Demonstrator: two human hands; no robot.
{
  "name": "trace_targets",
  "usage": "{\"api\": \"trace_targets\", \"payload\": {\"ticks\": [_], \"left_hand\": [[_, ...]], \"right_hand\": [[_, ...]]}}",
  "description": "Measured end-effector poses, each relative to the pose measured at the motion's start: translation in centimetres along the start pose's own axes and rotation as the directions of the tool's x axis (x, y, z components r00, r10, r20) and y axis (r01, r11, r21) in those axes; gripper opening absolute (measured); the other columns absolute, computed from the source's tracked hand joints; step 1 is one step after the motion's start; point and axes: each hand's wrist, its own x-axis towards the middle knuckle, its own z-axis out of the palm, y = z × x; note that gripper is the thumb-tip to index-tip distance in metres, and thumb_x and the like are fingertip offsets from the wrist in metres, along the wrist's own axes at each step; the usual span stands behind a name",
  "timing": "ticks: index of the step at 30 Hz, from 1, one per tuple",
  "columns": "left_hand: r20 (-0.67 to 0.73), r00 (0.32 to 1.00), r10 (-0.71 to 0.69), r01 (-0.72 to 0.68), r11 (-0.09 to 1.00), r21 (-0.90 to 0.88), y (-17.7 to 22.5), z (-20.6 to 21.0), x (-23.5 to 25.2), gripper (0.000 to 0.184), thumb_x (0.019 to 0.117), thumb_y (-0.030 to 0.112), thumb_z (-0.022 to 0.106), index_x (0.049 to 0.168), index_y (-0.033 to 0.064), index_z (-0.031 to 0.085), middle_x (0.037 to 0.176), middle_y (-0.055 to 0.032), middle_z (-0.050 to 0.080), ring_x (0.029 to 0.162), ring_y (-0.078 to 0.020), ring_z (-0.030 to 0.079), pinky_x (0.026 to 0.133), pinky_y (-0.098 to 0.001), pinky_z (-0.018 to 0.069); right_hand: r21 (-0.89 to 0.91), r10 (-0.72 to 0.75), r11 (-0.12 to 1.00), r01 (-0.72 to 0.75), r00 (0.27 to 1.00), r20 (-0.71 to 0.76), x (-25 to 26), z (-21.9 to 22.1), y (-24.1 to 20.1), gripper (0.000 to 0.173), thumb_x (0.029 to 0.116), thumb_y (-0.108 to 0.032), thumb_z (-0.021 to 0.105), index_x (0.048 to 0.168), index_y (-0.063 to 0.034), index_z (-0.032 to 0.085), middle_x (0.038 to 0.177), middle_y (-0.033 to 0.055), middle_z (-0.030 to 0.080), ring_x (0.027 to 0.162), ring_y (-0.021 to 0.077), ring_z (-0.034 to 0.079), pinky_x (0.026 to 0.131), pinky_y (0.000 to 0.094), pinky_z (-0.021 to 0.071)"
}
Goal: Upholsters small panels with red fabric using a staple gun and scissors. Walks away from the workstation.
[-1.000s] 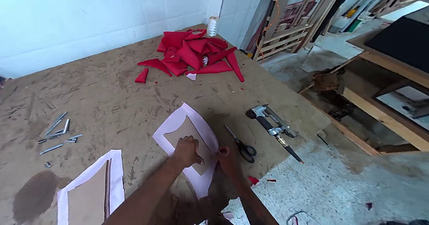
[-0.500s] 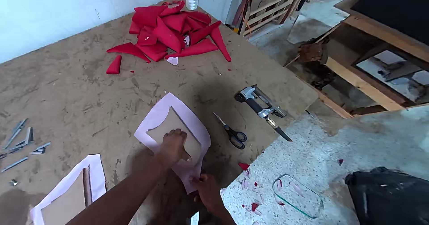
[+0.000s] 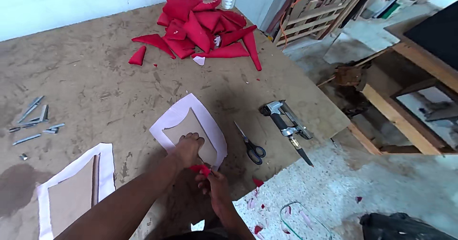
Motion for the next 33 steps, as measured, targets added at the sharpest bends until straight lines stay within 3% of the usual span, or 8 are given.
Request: {"api": "trace_targets", "payload": {"ticks": [3,9,15,17,19,24,27,33], "left_hand": [[0.104,0.992,0.075,-0.066,0.994,-0.091,-0.7,-1.2,-0.1,0.053,0.0704,0.042,0.088,0.112,0.0165,0.068,0.122,-0.0085,0.061,0.121,-0.0327,0.055,0.098,-0.0588,0.0485],[0.081,0.994,0.08,-0.073,0.993,-0.091,-0.2,-1.1,-0.8,0.08,0.0574,0.06,0.091,0.122,0.0229,0.062,0.126,-0.0075,0.059,0.125,-0.033,0.052,0.101,-0.0625,0.0434],[-0.16,0.987,0.034,-0.028,0.999,0.038,0.3,1.1,-0.2,0.037,0.0784,0.036,0.077,0.111,0.0227,0.064,0.11,-0.0053,0.063,0.11,-0.0295,0.061,0.087,-0.0551,0.0516],[-0.188,0.982,0.021,-0.012,0.999,0.046,0.4,1.5,0.2,0.025,0.0851,0.031,0.07,0.108,0.0225,0.065,0.105,-0.0037,0.063,0.106,-0.027,0.062,0.085,-0.0522,0.0522],[-0.167,0.986,-0.003,0.006,1.0,0.019,0.5,1.2,0.1,0.03,0.0836,0.039,0.074,0.108,0.0224,0.066,0.108,-0.0034,0.065,0.109,-0.0269,0.062,0.09,-0.0537,0.0517],[-0.2,0.98,0.017,-0.018,1.0,-0.002,-0.1,2.2,-0.1,0.048,0.0747,0.061,0.083,0.102,0.0249,0.068,0.104,0.0025,0.064,0.106,-0.0208,0.061,0.088,-0.0488,0.0511],[-0.232,0.972,0.04,-0.037,0.999,0.016,-0.2,2.5,-0.3,0.049,0.0764,0.062,0.081,0.104,0.0237,0.069,0.104,0.0017,0.064,0.105,-0.0209,0.061,0.087,-0.0469,0.0511],[-0.267,0.963,0.041,-0.051,0.998,-0.03,-0.6,3.2,-0.8,0.045,0.0791,0.06,0.08,0.101,0.0234,0.069,0.103,0.0015,0.064,0.105,-0.0206,0.06,0.088,-0.047,0.0501]], "right_hand": [[-0.077,0.073,0.994,-0.075,0.997,-0.029,0.6,0.2,-1.2,0.031,0.1096,-0.018,0.046,0.115,0.0043,0.067,0.09,0.0162,0.077,0.065,0.0213,0.073,0.052,0.031,0.0563],[-0.454,0.118,0.886,-0.092,0.993,0.028,3.5,-0.8,-4.0,0.031,0.1049,-0.03,0.06,0.108,-0.0014,0.072,0.074,0.0077,0.074,0.05,0.0138,0.064,0.045,0.0275,0.0499],[-0.633,0.126,0.773,-0.046,0.989,0.082,5.5,-1.5,-5.2,0.037,0.1006,-0.04,0.065,0.097,-0.0044,0.072,0.07,0.0043,0.071,0.051,0.0137,0.061,0.05,0.0313,0.0517],[-0.582,-0.058,0.807,0.096,0.995,0.083,5.6,-3.3,-6.8,0.029,0.1006,-0.033,0.065,0.105,-0.006,0.074,0.078,0.0048,0.075,0.059,0.0146,0.069,0.055,0.0324,0.0586],[-0.687,-0.359,0.679,0.259,0.933,-0.003,6.4,-7.5,-11.2,0.026,0.1006,-0.027,0.063,0.116,-0.008,0.073,0.097,0.0041,0.075,0.084,0.015,0.073,0.077,0.0378,0.0638],[-0.93,-0.774,0.279,0.241,0.63,-0.068,12.8,-22.1,-21.4,0.055,0.0946,-0.032,0.073,0.138,-0.0023,0.057,0.133,0.0245,0.061,0.123,0.0436,0.059,0.103,0.0652,0.0477],[-0.98,-0.713,0.124,0.158,0.701,0.023,16.9,-25.6,-22.0,0.079,0.0853,-0.039,0.083,0.148,-0.0049,0.049,0.14,0.0289,0.054,0.124,0.0488,0.056,0.1,0.0691,0.0482],[-0.992,-0.529,0.089,-0.083,0.84,-0.118,13.3,-21.4,-23.4,0.063,0.0877,-0.028,0.077,0.139,0.0013,0.054,0.125,0.0341,0.06,0.11,0.0521,0.062,0.091,0.0717,0.0502]]}}
